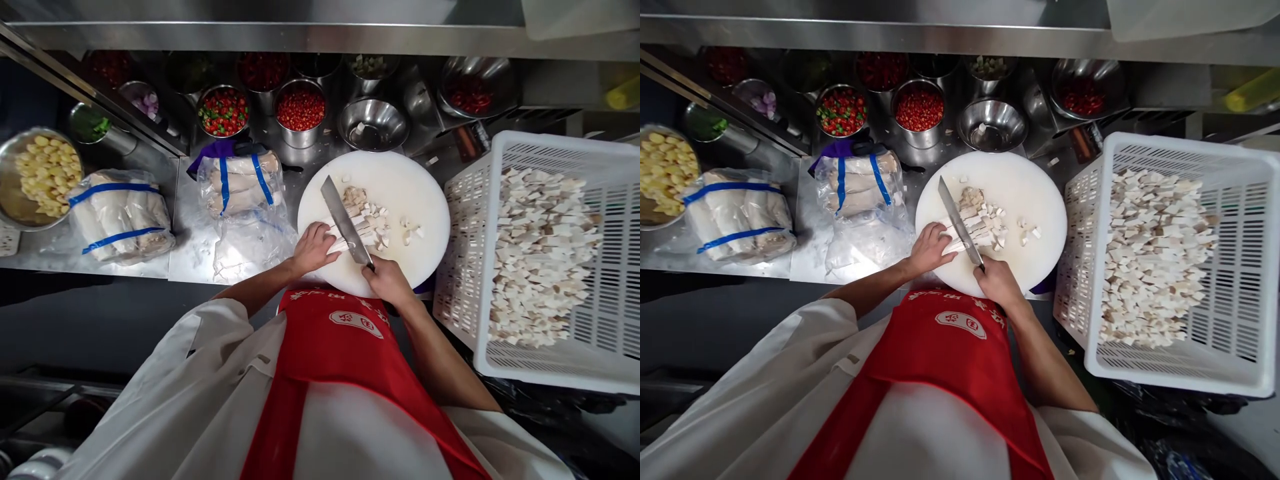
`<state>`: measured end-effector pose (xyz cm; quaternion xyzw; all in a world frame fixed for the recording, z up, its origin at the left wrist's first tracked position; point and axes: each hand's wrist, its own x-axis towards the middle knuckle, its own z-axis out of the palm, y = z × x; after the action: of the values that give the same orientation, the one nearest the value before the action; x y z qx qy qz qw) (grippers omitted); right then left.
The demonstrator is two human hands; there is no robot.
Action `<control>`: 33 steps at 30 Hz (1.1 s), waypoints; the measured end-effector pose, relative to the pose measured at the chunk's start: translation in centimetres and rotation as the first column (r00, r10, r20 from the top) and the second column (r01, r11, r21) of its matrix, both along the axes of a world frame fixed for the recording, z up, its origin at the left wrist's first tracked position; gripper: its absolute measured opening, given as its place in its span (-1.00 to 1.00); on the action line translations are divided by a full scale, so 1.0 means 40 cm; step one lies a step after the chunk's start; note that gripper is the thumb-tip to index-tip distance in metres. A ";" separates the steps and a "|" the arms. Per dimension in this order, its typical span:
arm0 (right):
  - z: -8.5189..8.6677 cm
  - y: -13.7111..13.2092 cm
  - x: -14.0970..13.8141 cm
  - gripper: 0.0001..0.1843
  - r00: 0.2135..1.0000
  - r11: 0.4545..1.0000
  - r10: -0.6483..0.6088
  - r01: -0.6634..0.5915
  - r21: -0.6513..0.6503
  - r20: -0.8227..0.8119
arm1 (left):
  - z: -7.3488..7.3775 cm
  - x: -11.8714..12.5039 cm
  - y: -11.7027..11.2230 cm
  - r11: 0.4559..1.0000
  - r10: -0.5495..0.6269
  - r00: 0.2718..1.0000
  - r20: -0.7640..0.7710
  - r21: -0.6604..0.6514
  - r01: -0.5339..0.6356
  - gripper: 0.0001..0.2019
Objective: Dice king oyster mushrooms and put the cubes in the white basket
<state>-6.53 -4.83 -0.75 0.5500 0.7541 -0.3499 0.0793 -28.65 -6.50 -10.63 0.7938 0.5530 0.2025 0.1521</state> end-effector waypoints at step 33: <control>0.055 0.005 -0.064 -0.68 0.986 0.994 0.100 -0.103 0.019 0.131 | 0.011 -0.074 0.021 0.998 -0.053 0.988 0.145 -0.024 0.057 -0.81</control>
<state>-9.09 -4.65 1.46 0.5336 0.7788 -0.2990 0.1390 -31.63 -5.64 -10.20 0.7897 0.5214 0.2473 0.2084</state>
